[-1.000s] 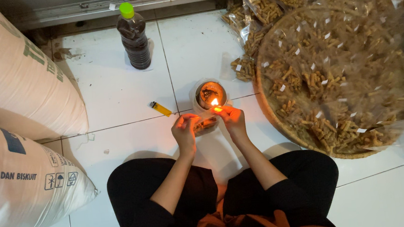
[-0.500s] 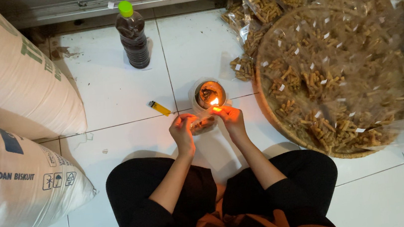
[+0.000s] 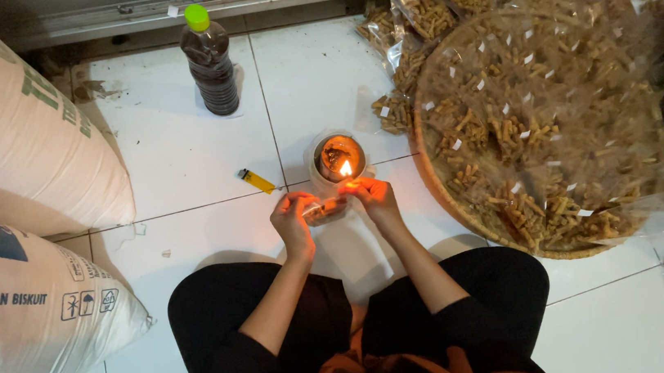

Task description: The person sits on the floor and heat-seals clear plastic bags of fried snack sticks over a candle flame, pinching each bag's opening shut. They take filled bags from a large woven tray, melt the plastic closed above the flame, and set the sealed bag aside.

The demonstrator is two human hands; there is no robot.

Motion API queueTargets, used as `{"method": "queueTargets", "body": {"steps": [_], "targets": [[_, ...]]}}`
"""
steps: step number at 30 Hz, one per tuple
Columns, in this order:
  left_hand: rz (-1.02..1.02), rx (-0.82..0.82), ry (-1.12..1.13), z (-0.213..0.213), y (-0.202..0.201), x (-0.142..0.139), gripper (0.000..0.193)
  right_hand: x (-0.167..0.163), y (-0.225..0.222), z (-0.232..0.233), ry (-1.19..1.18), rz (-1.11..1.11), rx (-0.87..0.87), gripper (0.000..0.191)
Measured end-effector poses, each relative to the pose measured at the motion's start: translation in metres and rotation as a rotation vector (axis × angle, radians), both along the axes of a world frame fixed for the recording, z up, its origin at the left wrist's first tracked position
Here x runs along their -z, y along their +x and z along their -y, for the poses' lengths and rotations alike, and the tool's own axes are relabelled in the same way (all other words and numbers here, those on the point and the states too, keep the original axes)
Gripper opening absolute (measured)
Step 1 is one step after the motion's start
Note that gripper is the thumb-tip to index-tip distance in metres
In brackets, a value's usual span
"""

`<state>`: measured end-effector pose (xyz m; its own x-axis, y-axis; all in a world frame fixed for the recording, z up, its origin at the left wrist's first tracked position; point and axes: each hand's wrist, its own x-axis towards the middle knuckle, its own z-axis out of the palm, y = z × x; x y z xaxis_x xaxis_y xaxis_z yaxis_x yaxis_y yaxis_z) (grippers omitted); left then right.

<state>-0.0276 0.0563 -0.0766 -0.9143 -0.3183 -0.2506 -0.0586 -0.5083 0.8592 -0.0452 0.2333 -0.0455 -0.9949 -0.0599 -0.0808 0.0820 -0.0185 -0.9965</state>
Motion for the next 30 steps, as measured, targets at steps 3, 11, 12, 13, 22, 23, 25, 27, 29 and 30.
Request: {"method": "queueTargets", "body": {"steps": [3,11,12,13,22,23,25,27,29,30], "targets": [[-0.095,0.077,-0.042,-0.007,0.005,0.004,0.009,-0.021,0.008,-0.018,0.313,-0.150,-0.010,0.025],[-0.281,0.287,-0.461,-0.030,0.016,0.006,0.012,-0.049,0.029,-0.023,0.790,-0.592,-0.136,0.016],[-0.262,0.314,-0.453,-0.028,0.016,0.004,0.013,-0.047,0.027,-0.023,0.784,-0.540,-0.147,0.013],[-0.243,0.338,-0.445,-0.027,0.015,0.003,0.013,-0.047,0.024,-0.027,0.845,-0.598,-0.158,0.012],[-0.204,0.358,-0.198,-0.020,-0.007,-0.001,0.014,-0.056,0.013,-0.087,0.592,-0.278,-0.054,0.014],[-0.214,0.371,-0.177,-0.020,-0.009,-0.001,0.015,-0.051,0.011,-0.081,0.435,-0.272,-0.096,0.016],[-0.230,0.397,-0.135,-0.020,-0.012,-0.002,0.018,-0.039,0.011,-0.069,0.254,-0.140,-0.157,0.017],[-0.149,0.405,-0.148,-0.021,-0.013,-0.002,0.014,-0.025,0.009,-0.056,0.206,0.094,-0.202,0.014],[-0.181,0.392,-0.171,-0.022,-0.016,-0.004,0.015,-0.012,0.010,-0.044,0.067,-0.009,-0.085,0.011],[-0.251,0.377,-0.183,-0.023,-0.017,-0.007,0.016,-0.007,0.011,-0.039,-0.003,-0.061,-0.026,0.011]]}}
